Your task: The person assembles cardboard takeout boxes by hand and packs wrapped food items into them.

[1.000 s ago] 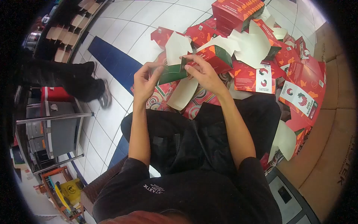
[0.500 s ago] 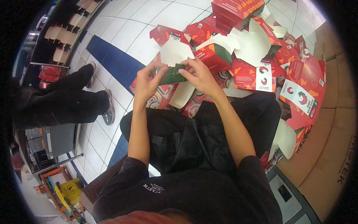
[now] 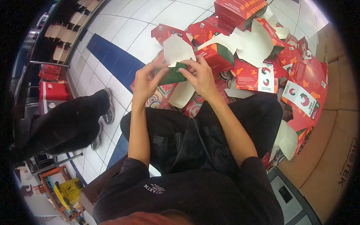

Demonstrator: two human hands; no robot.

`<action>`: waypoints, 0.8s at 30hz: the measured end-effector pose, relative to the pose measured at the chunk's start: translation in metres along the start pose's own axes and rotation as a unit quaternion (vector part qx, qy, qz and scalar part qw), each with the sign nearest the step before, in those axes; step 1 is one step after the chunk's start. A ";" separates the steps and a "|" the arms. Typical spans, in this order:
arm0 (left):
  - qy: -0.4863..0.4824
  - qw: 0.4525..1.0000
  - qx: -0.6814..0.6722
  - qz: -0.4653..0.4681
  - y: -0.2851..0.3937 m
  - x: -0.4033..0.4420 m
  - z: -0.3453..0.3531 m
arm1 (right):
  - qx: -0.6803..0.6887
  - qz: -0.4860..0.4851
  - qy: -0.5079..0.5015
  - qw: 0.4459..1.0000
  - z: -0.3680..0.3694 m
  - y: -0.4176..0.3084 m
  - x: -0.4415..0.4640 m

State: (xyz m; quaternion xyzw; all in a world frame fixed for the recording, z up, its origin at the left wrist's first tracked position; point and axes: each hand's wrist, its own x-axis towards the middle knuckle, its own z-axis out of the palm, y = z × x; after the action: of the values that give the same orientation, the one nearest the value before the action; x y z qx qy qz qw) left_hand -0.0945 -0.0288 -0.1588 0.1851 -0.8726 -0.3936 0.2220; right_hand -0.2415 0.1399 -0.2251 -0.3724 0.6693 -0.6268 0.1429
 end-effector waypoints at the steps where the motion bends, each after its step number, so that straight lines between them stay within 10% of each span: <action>1: 0.007 1.000 -0.002 0.013 -0.001 0.000 0.001 | 0.000 0.000 0.000 1.000 0.000 0.001 0.000; 18: -0.059 0.997 -0.039 -0.015 -0.005 0.002 -0.003 | -0.053 -0.107 -0.074 0.990 0.000 0.000 -0.002; 20: 0.076 0.983 -0.031 0.166 -0.012 0.008 0.001 | -0.028 -0.067 -0.046 0.996 -0.004 -0.007 0.002; 24: 0.222 0.970 -0.066 0.078 -0.019 0.009 -0.003 | 0.175 0.025 0.041 0.983 -0.006 -0.007 0.010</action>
State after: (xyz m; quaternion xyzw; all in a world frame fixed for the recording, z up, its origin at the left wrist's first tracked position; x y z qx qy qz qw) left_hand -0.0978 -0.0470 -0.1691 0.1844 -0.7855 -0.3809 0.4516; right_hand -0.2500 0.1378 -0.2147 -0.2992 0.5633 -0.7453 0.1940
